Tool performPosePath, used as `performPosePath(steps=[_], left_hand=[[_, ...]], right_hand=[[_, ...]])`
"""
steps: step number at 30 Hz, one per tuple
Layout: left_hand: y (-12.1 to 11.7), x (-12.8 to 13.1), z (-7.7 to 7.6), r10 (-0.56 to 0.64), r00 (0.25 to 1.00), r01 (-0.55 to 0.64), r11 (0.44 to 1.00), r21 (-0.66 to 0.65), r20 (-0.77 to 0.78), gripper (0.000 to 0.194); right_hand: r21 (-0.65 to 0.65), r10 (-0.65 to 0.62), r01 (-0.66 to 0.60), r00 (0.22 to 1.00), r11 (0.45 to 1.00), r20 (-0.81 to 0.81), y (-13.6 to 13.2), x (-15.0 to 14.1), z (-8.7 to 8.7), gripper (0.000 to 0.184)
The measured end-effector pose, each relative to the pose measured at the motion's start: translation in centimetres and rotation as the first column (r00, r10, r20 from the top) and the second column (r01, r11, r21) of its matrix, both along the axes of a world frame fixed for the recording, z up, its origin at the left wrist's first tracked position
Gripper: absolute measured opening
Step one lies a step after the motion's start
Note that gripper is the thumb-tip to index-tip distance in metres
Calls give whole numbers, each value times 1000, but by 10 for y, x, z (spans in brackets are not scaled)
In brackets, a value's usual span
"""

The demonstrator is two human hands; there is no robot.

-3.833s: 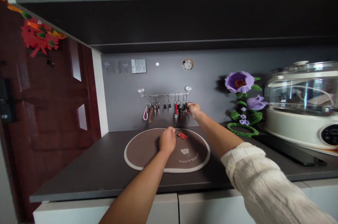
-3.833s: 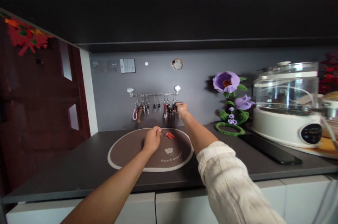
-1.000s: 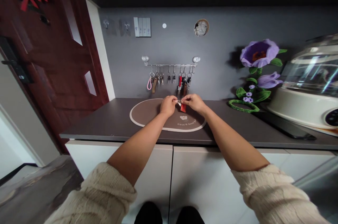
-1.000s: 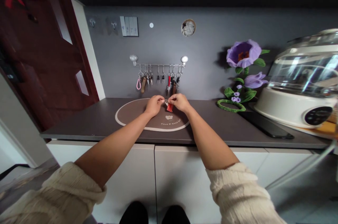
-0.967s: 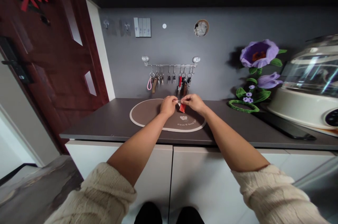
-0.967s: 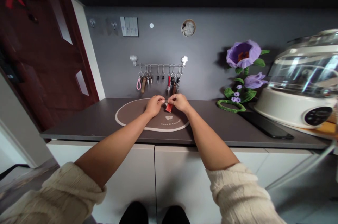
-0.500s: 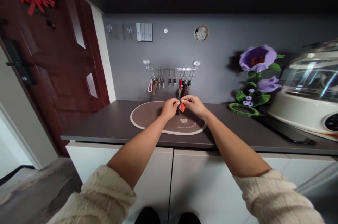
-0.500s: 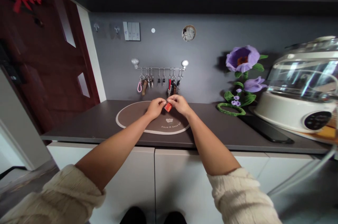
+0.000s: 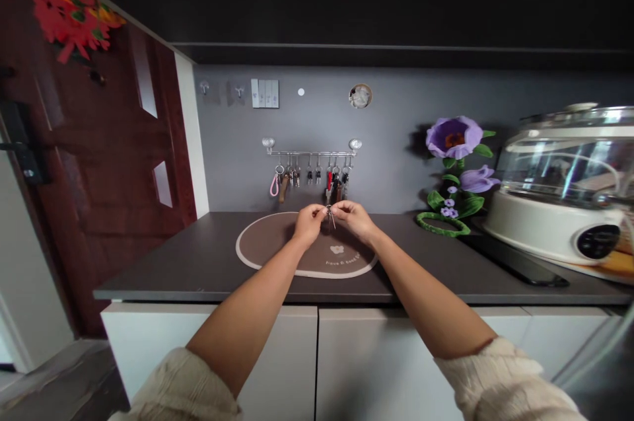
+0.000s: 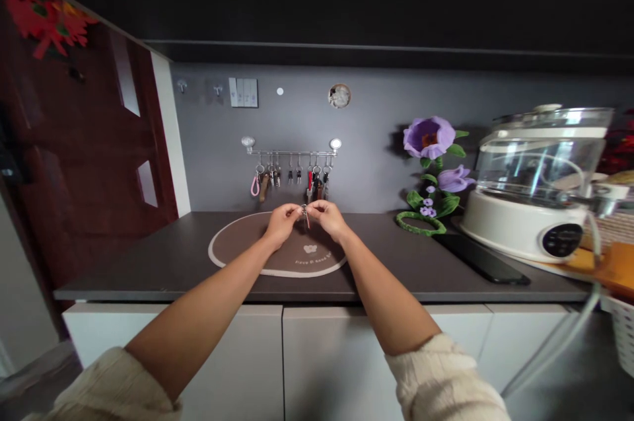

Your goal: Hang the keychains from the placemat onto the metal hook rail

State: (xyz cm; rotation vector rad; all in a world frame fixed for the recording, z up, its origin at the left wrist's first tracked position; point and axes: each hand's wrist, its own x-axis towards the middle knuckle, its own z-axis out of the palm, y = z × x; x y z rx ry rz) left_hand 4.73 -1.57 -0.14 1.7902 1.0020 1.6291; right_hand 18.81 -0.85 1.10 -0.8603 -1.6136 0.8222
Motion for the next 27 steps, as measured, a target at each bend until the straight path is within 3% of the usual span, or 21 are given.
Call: performPosePath(steps=[10,15,23,27], left_hand=[[7,-1,-7,80,997,-80,997,-17,-22,18],[8,0,-11,100,991,-102,995,-23,-84,18],[10,1,-16,130,974,-138,990,-27,-185,18],[11,1,-17,135,969,-146,988,-41,-205,18]], right_hand=[[-19,-27,24,983,1000,-182,3,11,9,35],[-83,-79,63,976,995,-201,6,23,30,30],[-172,-237,198,937,965,-255,26,43,73,5],[-201,-282,229,911,952,-300,39,45,87,5]])
